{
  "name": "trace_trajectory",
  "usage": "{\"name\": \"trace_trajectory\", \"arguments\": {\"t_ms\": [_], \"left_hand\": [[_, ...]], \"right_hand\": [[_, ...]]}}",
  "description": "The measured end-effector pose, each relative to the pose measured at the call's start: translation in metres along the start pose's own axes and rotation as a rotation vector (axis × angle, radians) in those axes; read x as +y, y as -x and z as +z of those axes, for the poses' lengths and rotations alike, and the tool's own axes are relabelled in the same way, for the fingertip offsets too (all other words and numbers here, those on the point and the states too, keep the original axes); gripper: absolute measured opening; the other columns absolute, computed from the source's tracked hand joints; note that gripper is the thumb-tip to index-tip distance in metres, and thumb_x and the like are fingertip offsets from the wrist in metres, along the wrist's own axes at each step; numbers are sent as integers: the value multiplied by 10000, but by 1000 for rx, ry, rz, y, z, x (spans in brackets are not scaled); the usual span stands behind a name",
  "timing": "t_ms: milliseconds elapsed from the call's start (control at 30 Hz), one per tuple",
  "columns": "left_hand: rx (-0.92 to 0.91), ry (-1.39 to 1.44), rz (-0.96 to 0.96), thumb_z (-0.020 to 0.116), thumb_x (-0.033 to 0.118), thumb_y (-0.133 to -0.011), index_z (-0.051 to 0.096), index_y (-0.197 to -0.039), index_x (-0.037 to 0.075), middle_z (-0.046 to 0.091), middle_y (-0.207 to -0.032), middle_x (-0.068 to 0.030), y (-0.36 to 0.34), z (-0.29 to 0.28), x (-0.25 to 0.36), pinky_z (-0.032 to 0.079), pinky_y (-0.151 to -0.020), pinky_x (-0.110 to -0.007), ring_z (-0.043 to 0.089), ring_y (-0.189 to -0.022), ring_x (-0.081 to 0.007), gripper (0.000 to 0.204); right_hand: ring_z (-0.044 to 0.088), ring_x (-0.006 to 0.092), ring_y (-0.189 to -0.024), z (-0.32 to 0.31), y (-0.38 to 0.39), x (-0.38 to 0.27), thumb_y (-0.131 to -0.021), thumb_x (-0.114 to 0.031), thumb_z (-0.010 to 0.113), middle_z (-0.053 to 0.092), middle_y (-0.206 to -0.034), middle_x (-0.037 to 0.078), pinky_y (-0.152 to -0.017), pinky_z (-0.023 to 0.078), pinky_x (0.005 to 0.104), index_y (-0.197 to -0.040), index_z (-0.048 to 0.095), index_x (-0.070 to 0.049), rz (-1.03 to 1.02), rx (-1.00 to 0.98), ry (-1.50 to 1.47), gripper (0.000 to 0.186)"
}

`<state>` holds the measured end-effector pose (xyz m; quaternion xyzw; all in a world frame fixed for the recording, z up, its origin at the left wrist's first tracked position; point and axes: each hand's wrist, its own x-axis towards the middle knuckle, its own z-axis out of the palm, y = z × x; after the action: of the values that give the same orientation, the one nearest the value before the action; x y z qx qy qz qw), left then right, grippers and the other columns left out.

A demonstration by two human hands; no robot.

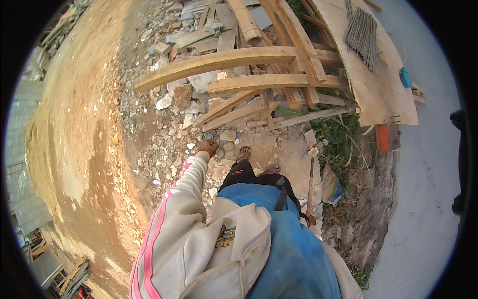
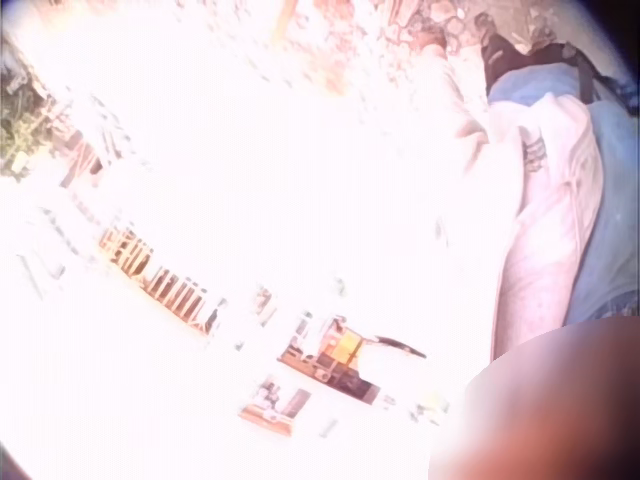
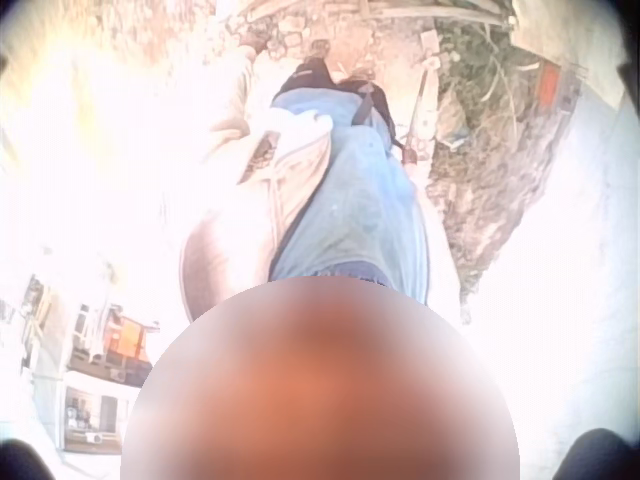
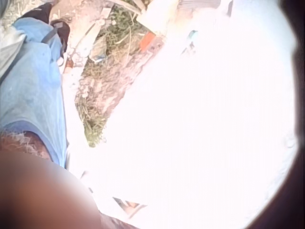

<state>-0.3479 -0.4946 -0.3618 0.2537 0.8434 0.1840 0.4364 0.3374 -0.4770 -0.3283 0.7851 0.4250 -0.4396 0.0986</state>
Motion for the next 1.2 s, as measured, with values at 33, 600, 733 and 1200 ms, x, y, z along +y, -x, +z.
{"name": "trace_trajectory", "arguments": {"t_ms": [33,600,733,1200], "left_hand": [[-23,-32,38,689,321,-917,684,-1231,56,747,-927,-158,2,15,13,565,-713,-368,725,-750,-222,411],[-814,327,608,625,335,-1014,639,-1293,61,709,-1135,-44,162,56,386,551,-862,-305,678,-968,-145,391],[-721,479,802,619,286,-1025,638,-1292,43,711,-1116,-44,186,2,494,544,-858,-278,674,-958,-120,361],[38,540,914,704,289,-935,715,-1107,5,710,-915,-57,16,-71,690,532,-663,-273,660,-759,-128,332]], "right_hand": [[663,269,-787,0,5,-5,-860,-408,772,714,-909,164,-748,527,387,-1103,692,87,1,2,-13,558],[618,244,-710,-35,5,5,-882,-398,754,655,-834,132,-681,503,380,-1064,672,58,98,184,-512,498],[607,238,-692,-44,2,8,-887,-396,750,641,-817,124,-665,497,378,-1054,667,51,135,219,-592,485],[570,218,-629,-85,-6,0,-906,-388,736,592,-755,97,-609,478,372,-1022,650,27,182,348,-705,439]]}}
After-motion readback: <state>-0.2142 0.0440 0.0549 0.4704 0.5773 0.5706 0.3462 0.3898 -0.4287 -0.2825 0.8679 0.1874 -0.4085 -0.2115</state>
